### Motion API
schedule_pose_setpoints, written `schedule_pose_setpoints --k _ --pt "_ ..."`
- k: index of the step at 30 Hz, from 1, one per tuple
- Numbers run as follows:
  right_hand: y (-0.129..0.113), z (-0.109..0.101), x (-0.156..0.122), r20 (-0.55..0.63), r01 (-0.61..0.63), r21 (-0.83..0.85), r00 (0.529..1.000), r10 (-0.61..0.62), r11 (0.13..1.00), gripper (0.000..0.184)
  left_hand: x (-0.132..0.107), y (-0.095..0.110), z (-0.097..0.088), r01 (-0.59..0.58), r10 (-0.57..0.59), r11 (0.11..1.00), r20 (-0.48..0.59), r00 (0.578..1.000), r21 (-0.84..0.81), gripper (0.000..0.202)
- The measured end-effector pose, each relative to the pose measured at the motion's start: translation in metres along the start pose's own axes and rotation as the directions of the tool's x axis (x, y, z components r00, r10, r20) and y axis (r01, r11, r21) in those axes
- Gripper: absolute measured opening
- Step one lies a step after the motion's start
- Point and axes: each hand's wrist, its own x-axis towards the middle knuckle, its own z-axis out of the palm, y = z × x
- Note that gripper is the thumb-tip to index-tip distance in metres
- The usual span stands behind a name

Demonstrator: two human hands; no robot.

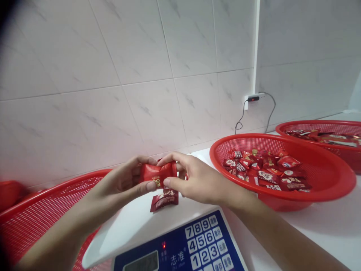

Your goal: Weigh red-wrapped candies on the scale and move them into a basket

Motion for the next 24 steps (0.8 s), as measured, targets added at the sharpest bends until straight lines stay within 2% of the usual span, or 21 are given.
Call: schedule_pose_setpoints --k 3,6,9,11,14,16,19,21,22,24 --pt "0.002 -0.001 0.001 0.003 0.035 -0.037 0.999 -0.035 0.999 0.029 0.005 -0.003 0.006 -0.037 0.037 0.998 -0.002 0.999 -0.059 0.030" --pt "0.005 -0.003 0.004 0.024 0.038 -0.028 0.999 -0.038 0.999 0.029 0.006 -0.002 0.007 -0.054 0.053 0.998 -0.014 0.998 -0.017 0.023" --pt "0.006 -0.002 0.006 0.015 0.032 -0.013 0.999 -0.032 0.999 0.030 0.005 0.001 0.006 -0.042 0.042 0.999 -0.047 0.998 -0.001 0.025" --pt "0.006 -0.001 0.007 -0.037 0.045 -0.007 0.998 -0.045 0.999 0.027 0.004 0.003 0.006 -0.051 0.051 0.999 -0.095 0.994 0.010 0.023" --pt "0.007 0.000 0.009 -0.196 0.107 -0.016 0.975 -0.108 0.994 0.016 0.003 0.007 0.010 -0.070 0.076 0.997 -0.157 0.985 0.044 0.017" --pt "0.009 -0.001 0.010 -0.248 0.146 0.061 0.960 -0.127 0.987 0.017 0.003 0.010 0.014 -0.084 0.085 0.996 -0.165 0.983 0.016 0.019" --pt "0.010 -0.002 0.011 -0.232 0.170 0.315 0.968 -0.098 0.934 0.022 0.003 0.014 0.017 -0.140 0.119 0.982 -0.163 0.979 -0.124 0.028" --pt "0.010 -0.004 0.011 -0.261 0.163 0.441 0.964 -0.047 0.883 0.017 0.003 0.015 0.016 -0.166 0.124 0.971 -0.232 0.965 -0.172 0.032" --pt "0.009 -0.005 0.011 -0.299 0.161 0.469 0.954 -0.015 0.868 0.013 0.003 0.014 0.015 -0.153 0.108 0.977 -0.279 0.954 -0.147 0.032" --pt "0.007 -0.007 0.011 -0.392 0.152 0.489 0.918 0.061 0.859 0.009 0.003 0.012 0.009 -0.043 0.039 0.999 -0.349 0.936 -0.006 0.028"
